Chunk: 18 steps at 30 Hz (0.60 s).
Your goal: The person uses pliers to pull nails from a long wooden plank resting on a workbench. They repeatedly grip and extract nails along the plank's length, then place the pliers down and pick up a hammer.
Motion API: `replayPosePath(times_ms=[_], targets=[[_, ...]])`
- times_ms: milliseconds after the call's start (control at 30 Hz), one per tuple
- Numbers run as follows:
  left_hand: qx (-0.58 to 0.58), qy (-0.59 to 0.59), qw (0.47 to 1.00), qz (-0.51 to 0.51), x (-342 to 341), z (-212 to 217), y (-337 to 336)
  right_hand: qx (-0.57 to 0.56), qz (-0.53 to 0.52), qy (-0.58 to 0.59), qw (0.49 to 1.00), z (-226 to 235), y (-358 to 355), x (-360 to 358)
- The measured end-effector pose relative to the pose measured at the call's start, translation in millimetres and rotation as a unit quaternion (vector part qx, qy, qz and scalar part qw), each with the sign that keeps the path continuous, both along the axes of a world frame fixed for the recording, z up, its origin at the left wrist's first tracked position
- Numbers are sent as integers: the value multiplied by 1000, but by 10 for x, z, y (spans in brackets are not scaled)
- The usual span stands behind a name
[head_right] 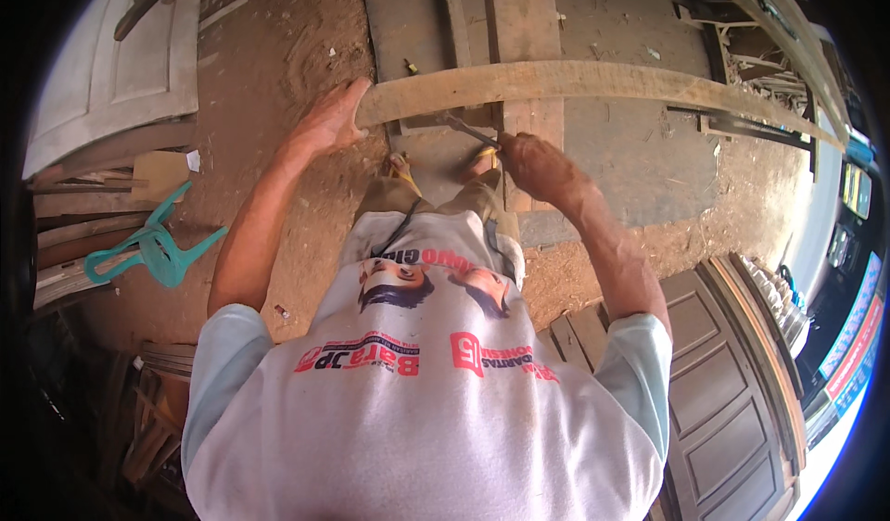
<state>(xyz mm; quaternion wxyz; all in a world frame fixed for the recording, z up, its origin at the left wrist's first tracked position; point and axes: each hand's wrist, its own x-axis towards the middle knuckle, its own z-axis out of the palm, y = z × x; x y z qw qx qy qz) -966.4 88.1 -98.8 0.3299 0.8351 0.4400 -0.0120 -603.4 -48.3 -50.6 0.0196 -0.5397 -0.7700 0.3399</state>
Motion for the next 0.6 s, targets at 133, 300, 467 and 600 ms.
replayPosePath(times_ms=[133,300,467,600], targets=[[-23,17,1000,-3,-67,12,5,-26,73,-274,959,537,293,409],[-168,-26,984,60,-140,279,88,-198,-120,-131,964,886,132,726],[-228,-65,965,113,-94,219,144,-237,-302,198,902,511,-506,224],[-176,-133,971,96,-186,-31,147,-219,-255,196,921,141,-562,-815]])
